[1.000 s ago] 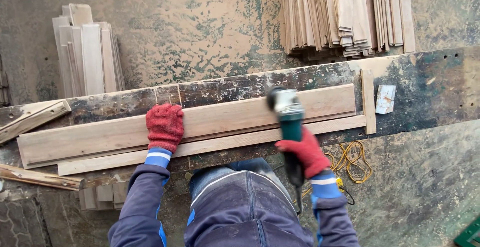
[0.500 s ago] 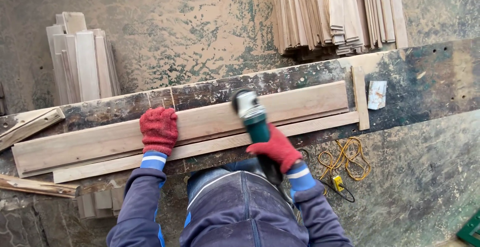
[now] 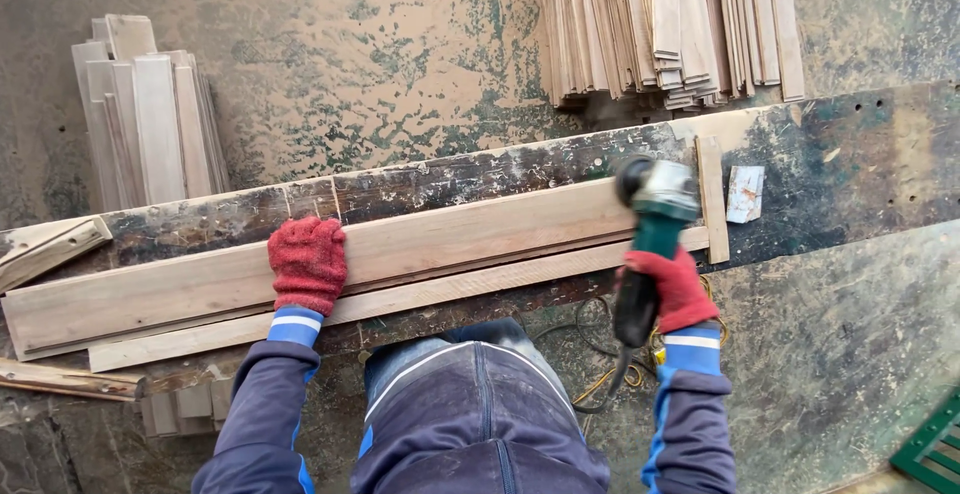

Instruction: Sanding a piece of wood with an angle grinder on a workbench.

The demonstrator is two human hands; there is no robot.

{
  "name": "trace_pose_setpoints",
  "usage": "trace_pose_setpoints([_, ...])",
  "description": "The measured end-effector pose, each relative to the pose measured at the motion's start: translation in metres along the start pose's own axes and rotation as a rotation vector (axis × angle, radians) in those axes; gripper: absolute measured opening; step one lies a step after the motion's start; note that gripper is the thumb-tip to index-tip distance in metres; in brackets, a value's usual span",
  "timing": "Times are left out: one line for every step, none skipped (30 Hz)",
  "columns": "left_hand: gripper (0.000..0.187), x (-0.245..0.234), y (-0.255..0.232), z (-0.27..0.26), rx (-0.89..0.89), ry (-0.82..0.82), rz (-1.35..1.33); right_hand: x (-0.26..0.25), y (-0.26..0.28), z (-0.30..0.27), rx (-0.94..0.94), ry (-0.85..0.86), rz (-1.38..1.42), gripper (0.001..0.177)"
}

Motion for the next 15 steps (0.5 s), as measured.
trace_pose_setpoints([0.026,0.000,0.000,0.001,0.004,0.009,0.003,-0.025,-0.003,0.014,0.028,-0.059,0.067,0.043])
trace_pose_setpoints([0.026,0.001,0.000,0.001,0.001,0.007,0.003,-0.032,-0.002,0.016,0.025,-0.057,0.067,0.043])
trace_pose_setpoints([0.026,0.002,-0.001,0.001,-0.001,0.004,0.000,-0.042,-0.001,0.019,0.002,-0.065,0.050,0.047])
trace_pose_setpoints([0.026,0.002,0.000,0.002,0.001,0.005,-0.002,-0.051,-0.002,0.020,-0.016,-0.074,0.037,0.052])
trace_pose_setpoints([0.026,0.001,-0.001,0.002,0.003,0.005,0.000,-0.048,-0.008,0.015,-0.013,-0.074,0.039,0.052])
trace_pose_setpoints([0.026,-0.001,-0.002,0.002,0.008,0.002,0.001,-0.046,-0.016,0.011,0.000,-0.078,0.044,0.054])
trace_pose_setpoints([0.026,-0.003,-0.003,0.002,0.013,-0.001,0.001,-0.044,-0.025,0.006,0.013,-0.081,0.049,0.056])
trace_pose_setpoints([0.026,-0.005,-0.003,0.001,0.020,0.002,0.003,-0.033,-0.029,-0.005,0.019,-0.084,0.054,0.056])
trace_pose_setpoints([0.024,-0.007,-0.002,0.000,0.016,-0.006,0.008,-0.019,-0.033,-0.017,0.024,-0.038,0.049,0.057])
trace_pose_setpoints([0.023,-0.009,-0.002,0.000,0.009,-0.016,0.012,-0.004,-0.035,-0.028,0.027,0.007,0.043,0.059])
trace_pose_setpoints([0.023,-0.008,-0.002,0.001,0.014,-0.015,0.012,0.005,-0.042,-0.037,0.029,0.005,0.046,0.059])
trace_pose_setpoints([0.024,-0.006,-0.002,0.000,0.008,-0.007,0.014,0.019,-0.048,-0.048,-0.004,0.061,-0.018,0.068])
trace_pose_setpoints([0.024,-0.005,0.000,-0.002,0.002,0.002,0.017,0.035,-0.053,-0.060,-0.037,0.117,-0.082,0.078])
trace_pose_setpoints([0.024,-0.004,0.000,-0.002,0.000,0.002,0.020,0.036,-0.062,-0.059,-0.037,0.121,-0.083,0.078])
trace_pose_setpoints([0.024,-0.004,0.000,-0.001,0.003,-0.010,0.019,0.040,-0.069,-0.059,-0.069,0.143,-0.150,0.086])
Point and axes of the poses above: each hand's wrist, its own z-axis towards the middle knuckle, its own x-axis out of the palm, y = z × x, the point moved 9 cm from there along z, towards the middle knuckle, and after that the axes turned 12 degrees about -y, right-handed, at the moved point
